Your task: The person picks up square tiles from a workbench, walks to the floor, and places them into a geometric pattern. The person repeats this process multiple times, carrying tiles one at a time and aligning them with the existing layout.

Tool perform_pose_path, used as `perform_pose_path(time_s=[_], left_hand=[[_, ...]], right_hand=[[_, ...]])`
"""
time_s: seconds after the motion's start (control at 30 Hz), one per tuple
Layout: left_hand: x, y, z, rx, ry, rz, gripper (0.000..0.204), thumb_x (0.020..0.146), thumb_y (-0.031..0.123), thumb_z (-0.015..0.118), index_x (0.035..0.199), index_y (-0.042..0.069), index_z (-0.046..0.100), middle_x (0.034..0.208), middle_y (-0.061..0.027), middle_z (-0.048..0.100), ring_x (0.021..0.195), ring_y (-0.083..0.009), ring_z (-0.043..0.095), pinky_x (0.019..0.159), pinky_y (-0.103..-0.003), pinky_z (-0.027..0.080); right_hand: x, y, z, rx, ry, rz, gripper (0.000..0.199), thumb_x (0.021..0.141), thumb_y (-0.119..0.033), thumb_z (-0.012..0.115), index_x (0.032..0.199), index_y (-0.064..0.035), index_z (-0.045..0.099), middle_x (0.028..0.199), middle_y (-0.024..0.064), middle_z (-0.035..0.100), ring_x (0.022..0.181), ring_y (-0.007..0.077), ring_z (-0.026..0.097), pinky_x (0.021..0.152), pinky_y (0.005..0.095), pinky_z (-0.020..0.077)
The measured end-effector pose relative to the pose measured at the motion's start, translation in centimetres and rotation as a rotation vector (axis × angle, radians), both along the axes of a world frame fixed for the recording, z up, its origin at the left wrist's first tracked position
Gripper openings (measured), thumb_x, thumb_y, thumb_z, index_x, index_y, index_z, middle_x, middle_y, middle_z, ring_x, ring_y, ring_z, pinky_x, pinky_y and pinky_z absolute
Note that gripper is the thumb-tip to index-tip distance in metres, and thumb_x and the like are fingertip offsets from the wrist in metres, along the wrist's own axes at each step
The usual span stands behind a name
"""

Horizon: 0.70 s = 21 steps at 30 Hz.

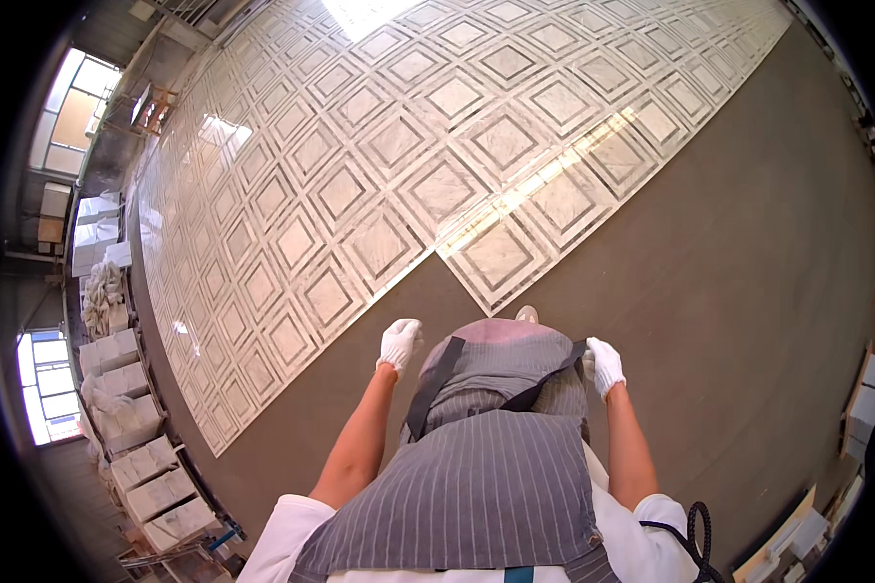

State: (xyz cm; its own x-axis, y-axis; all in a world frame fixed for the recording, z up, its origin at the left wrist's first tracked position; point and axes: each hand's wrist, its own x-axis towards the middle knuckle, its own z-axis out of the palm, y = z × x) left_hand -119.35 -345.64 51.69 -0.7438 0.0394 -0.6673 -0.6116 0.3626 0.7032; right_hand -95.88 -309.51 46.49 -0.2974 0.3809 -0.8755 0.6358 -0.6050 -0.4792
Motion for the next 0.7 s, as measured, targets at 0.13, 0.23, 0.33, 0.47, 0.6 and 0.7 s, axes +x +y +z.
perform_pose_path(time_s=[0.13, 0.23, 0.33, 0.47, 0.6, 0.7], left_hand=[[-2.8, 0.8, -1.0, -0.001, 0.057, -0.133, 0.021, 0.090, 0.022, 0.059, 0.096, 0.004, 0.066, 0.080, -0.0057, 0.065, 0.064, -0.0128, 0.059, 0.057, -0.027, 0.050], [-6.1, -0.9, -2.1, 0.004, -0.025, -0.128, 0.021, 0.090, 0.024, 0.060, 0.094, 0.004, 0.065, 0.075, -0.0049, 0.062, 0.059, -0.0136, 0.059, 0.053, -0.027, 0.048], [-11.4, -2.9, -2.2, 0.028, -0.098, -0.075, 0.020, 0.089, 0.024, 0.060, 0.088, 0.004, 0.063, 0.066, -0.0037, 0.057, 0.051, -0.0129, 0.053, 0.046, -0.027, 0.044], [-19.9, -4.8, -1.3, 0.004, -0.122, -0.135, 0.024, 0.090, 0.027, 0.059, 0.083, 0.004, 0.059, 0.065, -0.0026, 0.053, 0.049, -0.0106, 0.046, 0.043, -0.025, 0.039], [-27.5, -7.2, 0.4, 0.024, -0.036, -0.212, 0.028, 0.091, 0.029, 0.060, 0.082, 0.003, 0.058, 0.064, -0.0018, 0.051, 0.048, -0.0087, 0.044, 0.041, -0.024, 0.036], [-31.4, -10.0, 1.0, -0.015, -0.071, -0.266, 0.029, 0.091, 0.029, 0.060, 0.082, 0.002, 0.058, 0.065, -0.0015, 0.050, 0.047, -0.0085, 0.042, 0.041, -0.024, 0.035]], right_hand=[[-1.4, 0.9, 0.5, 0.043, 0.035, -0.240, 0.024, 0.088, -0.036, 0.060, 0.098, -0.0140, 0.061, 0.079, 0.0015, 0.061, 0.063, 0.0133, 0.057, 0.054, 0.0318, 0.0498], [0.5, -0.6, 0.2, 0.080, -0.007, -0.396, 0.018, 0.091, -0.032, 0.056, 0.094, -0.0152, 0.060, 0.073, -0.0021, 0.058, 0.058, 0.0105, 0.054, 0.049, 0.0280, 0.0465], [3.2, -4.9, -0.6, 0.071, -0.056, -0.569, 0.017, 0.094, -0.032, 0.053, 0.084, -0.0184, 0.055, 0.065, -0.0064, 0.052, 0.051, 0.0068, 0.048, 0.044, 0.0245, 0.0403], [3.9, -15.9, 0.3, 0.066, -0.213, -0.755, 0.018, 0.094, -0.032, 0.052, 0.081, -0.0187, 0.053, 0.065, -0.0062, 0.051, 0.051, 0.0071, 0.048, 0.044, 0.0246, 0.0393], [2.2, -28.0, -0.4, -0.095, -0.259, -0.742, 0.019, 0.092, -0.033, 0.054, 0.083, -0.0166, 0.054, 0.066, -0.0041, 0.053, 0.054, 0.0089, 0.050, 0.047, 0.0258, 0.0418], [-1.9, -32.8, 2.0, -0.090, -0.227, -0.810, 0.019, 0.090, -0.034, 0.056, 0.088, -0.0148, 0.056, 0.072, -0.0023, 0.056, 0.059, 0.0112, 0.054, 0.051, 0.0291, 0.0460]])
